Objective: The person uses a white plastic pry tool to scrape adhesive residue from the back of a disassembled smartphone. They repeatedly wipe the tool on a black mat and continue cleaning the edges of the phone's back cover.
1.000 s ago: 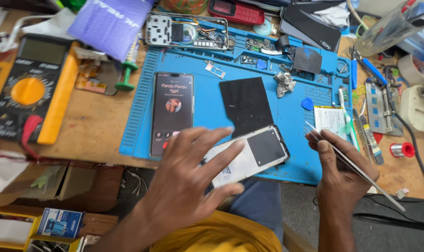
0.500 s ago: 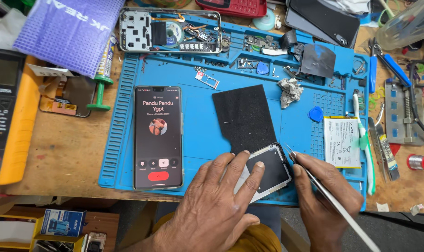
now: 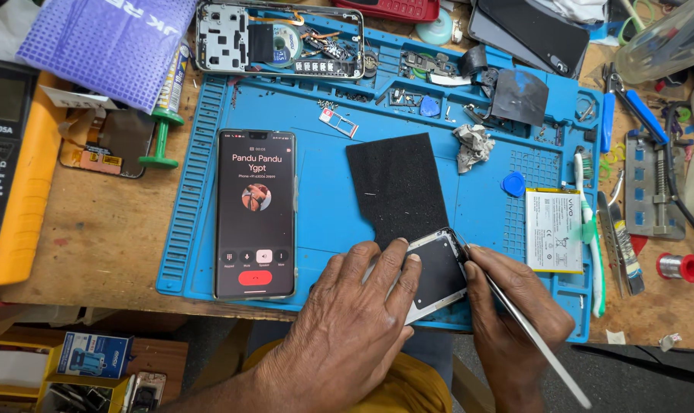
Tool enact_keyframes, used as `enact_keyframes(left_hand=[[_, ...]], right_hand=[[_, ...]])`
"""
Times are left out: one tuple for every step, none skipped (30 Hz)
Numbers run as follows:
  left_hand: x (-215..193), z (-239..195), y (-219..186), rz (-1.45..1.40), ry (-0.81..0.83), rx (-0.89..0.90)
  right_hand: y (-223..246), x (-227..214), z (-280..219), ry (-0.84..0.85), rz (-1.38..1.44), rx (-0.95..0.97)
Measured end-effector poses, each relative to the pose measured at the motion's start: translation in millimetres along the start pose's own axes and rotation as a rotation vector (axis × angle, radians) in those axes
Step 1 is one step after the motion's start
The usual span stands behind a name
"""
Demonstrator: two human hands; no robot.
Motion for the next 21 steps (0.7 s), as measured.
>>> enact_keyframes(left_hand=[[-0.2,1.1,-0.5,-0.002,0.005,-0.001],[-0.2,2.4,-0.9,-0.005,0.010,-0.001],[-0.5,2.7,-1.3,-0.007,0.016,-0.002],[-0.4,2.1,-2.8,0.004,0.014,-0.005],[-0.3,1.6,-3.5,0.016,0.012,-0.007],[-0.7,1.9,-3.2,0.029,0.010,-0.006],[-0.8,2.8,-3.4,0.029,0.009,-0.012],[-0.9,3.6,-3.8,0.027,0.008,-0.019],[-1.2,3.9,-4.0,0.026,0.007,-0.026],[-1.8,3.8,-3.9,0.022,0.009,-0.024],[-2.7,3.6,-3.6,0.018,0.010,-0.021],[-3.7,4.5,-2.7,0.016,0.007,-0.018],[-5.0,4.8,-2.1,0.021,0.001,-0.012],[-6.0,4.1,-2.4,0.024,-0.004,-0.007],[-6.6,3.6,-3.2,0.027,-0.009,-0.003],[-7.2,3.4,-3.4,0.024,-0.016,-0.002],[-7.6,3.4,-3.5,0.021,-0.022,-0.002],[-7.3,3.1,-4.2,0.016,-0.030,-0.004],[-6.7,2.8,-4.7,0.021,-0.031,-0.008],[-6.1,2.3,-5.1,0.025,-0.029,-0.013],[-5.3,1.1,-6.2,0.028,-0.027,-0.017]], right_hand=[[-0.3,0.2,-0.2,0.000,0.000,-0.005],[-0.3,0.3,-0.7,0.000,0.001,-0.008],[-0.4,0.3,-1.2,0.000,0.001,-0.012],[-0.3,-0.6,-2.2,-0.003,0.002,-0.020],[-0.3,-1.4,-3.0,-0.007,0.003,-0.027],[-0.2,-1.4,-3.3,-0.015,0.003,-0.036],[-0.4,-1.1,-3.2,-0.016,-0.001,-0.028],[-0.6,-0.8,-3.4,-0.016,-0.005,-0.019],[-0.9,-0.3,-3.6,-0.016,-0.009,-0.010],[-0.9,0.4,-4.1,-0.014,-0.011,-0.012],[-0.9,1.2,-4.7,-0.013,-0.013,-0.014],[-1.5,2.3,-3.8,-0.013,-0.015,-0.020],[-2.0,3.5,-2.9,-0.020,-0.019,-0.028],[-2.0,3.2,-3.7,-0.024,-0.022,-0.033],[-2.1,2.8,-4.3,-0.028,-0.026,-0.039],[-2.3,3.1,-4.6,-0.028,-0.030,-0.047],[-2.4,3.2,-4.6,-0.028,-0.033,-0.055],[-2.8,2.6,-4.6,-0.025,-0.037,-0.064],[-3.2,1.7,-4.5,-0.034,0.010,-0.073],[-3.2,0.6,-5.3,-0.043,0.058,-0.079],[-3.0,-0.5,-6.6,-0.052,0.106,-0.086]])
Point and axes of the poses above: each hand's wrist, its own z-axis towards the middle knuckle, its own x-axis out of the palm, y = z × x, the point moved 1 cm from there along z, towards the middle knuckle, and after that the axes turned 5 degrees about z, right-handed, at the moved point
